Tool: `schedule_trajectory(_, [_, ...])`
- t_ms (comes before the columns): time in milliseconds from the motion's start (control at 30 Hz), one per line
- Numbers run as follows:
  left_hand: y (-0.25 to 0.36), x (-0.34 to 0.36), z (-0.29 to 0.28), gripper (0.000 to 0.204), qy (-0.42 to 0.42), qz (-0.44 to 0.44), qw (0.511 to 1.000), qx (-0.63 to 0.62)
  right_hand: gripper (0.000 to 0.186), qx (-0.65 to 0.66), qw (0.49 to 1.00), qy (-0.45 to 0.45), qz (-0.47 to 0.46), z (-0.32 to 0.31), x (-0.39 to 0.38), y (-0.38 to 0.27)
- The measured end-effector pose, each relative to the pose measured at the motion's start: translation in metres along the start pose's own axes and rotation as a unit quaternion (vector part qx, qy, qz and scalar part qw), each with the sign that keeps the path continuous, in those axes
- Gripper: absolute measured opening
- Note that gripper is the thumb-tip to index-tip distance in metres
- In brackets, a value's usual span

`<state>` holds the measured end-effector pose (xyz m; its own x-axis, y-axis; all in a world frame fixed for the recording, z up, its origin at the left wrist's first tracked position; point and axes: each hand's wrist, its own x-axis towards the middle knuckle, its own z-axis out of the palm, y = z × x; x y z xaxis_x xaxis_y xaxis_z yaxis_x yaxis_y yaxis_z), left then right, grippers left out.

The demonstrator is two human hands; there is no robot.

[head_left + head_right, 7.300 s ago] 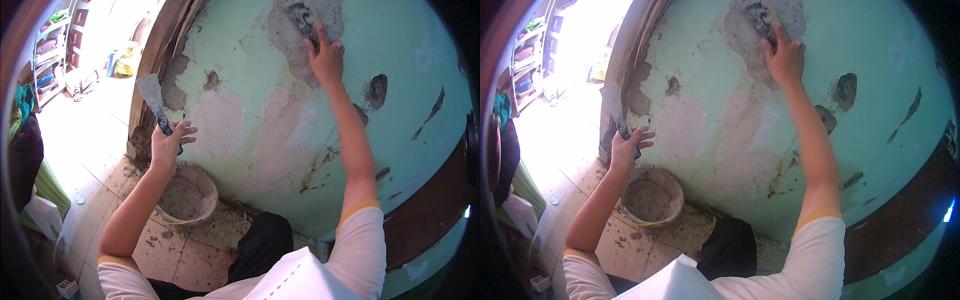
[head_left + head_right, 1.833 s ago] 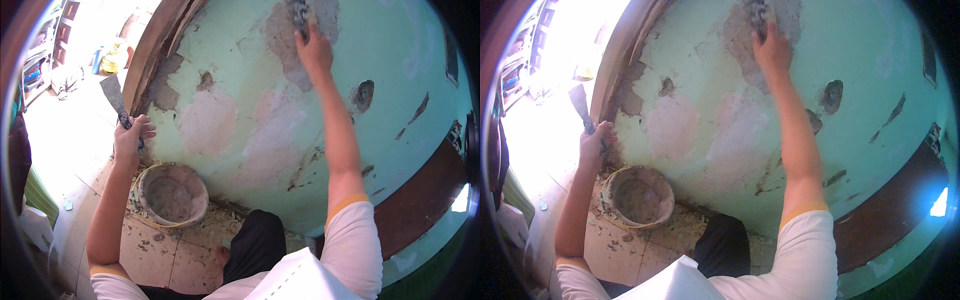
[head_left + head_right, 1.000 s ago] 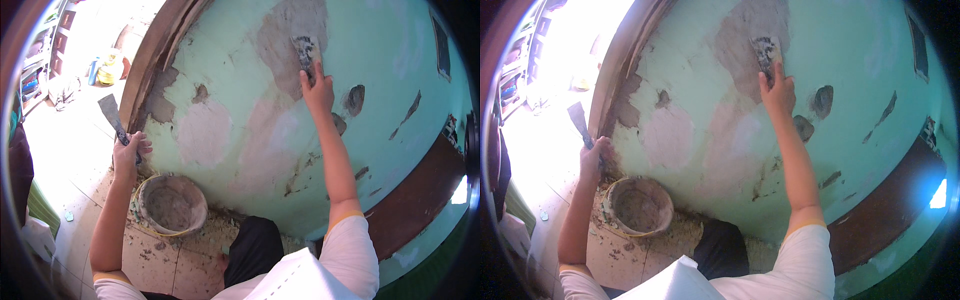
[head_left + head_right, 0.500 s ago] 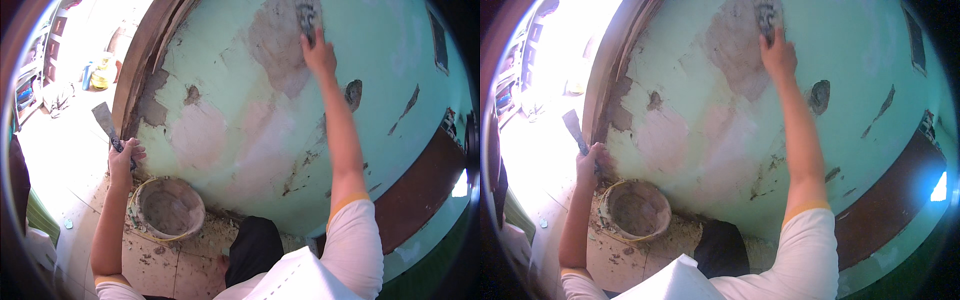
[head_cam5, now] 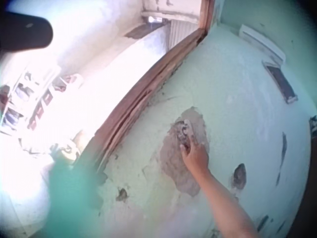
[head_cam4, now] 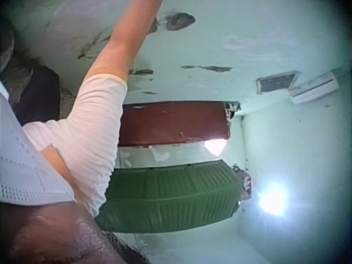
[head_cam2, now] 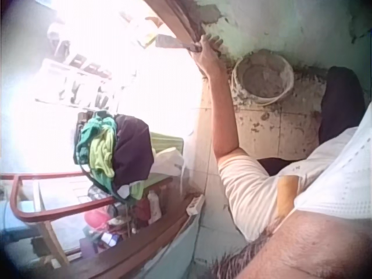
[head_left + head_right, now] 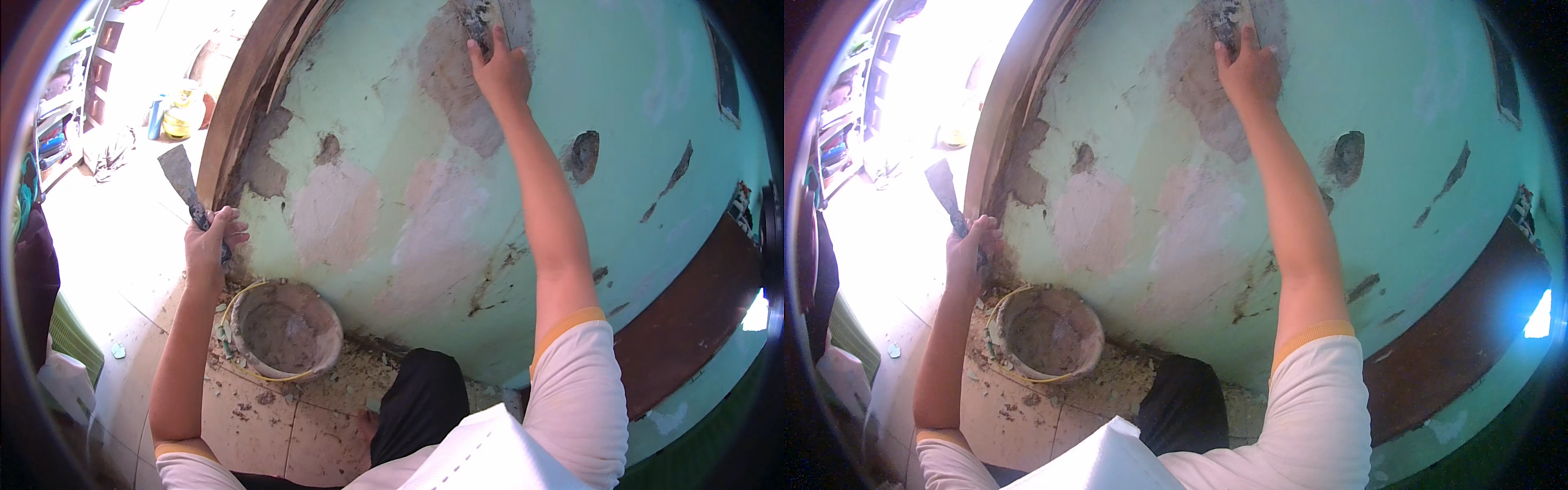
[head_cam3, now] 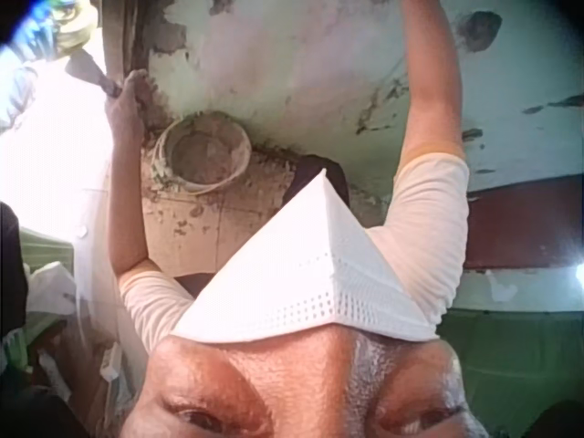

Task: The person uses a putty knife to scoop plaster from a bucket and apply it to a wall, spreading it across damaged sections.

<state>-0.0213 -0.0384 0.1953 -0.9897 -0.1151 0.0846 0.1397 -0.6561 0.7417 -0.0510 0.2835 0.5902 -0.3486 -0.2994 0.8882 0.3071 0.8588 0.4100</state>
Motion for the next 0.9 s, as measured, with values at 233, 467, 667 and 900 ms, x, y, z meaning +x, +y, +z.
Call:
schedule_trajectory(233, [-0.005,0.005,-0.010,0.018,0.008,-0.008,1.000,-0.014,0.067,0.022,0.993,-0.114,0.009,-0.012,-0.136,0.027])
schedule_trajectory(467, [-0.007,0.005,-0.009,0.017,-0.013,-0.018,1.000,-0.009,0.065,0.048,0.998,0.003,-0.035,-0.023,-0.100,0.007])
schedule_trajectory(667, [0.002,-0.001,0.009,0.016,-0.023,-0.009,1.000,-0.010,0.063,0.001,0.999,-0.020,-0.037,0.012,-0.037,-0.011])
schedule_trajectory(900, [-0.010,0.006,-0.009,0.017,-0.024,-0.011,1.000,-0.002,0.069,0.011,0.988,-0.154,-0.014,-0.024,-0.186,0.028])
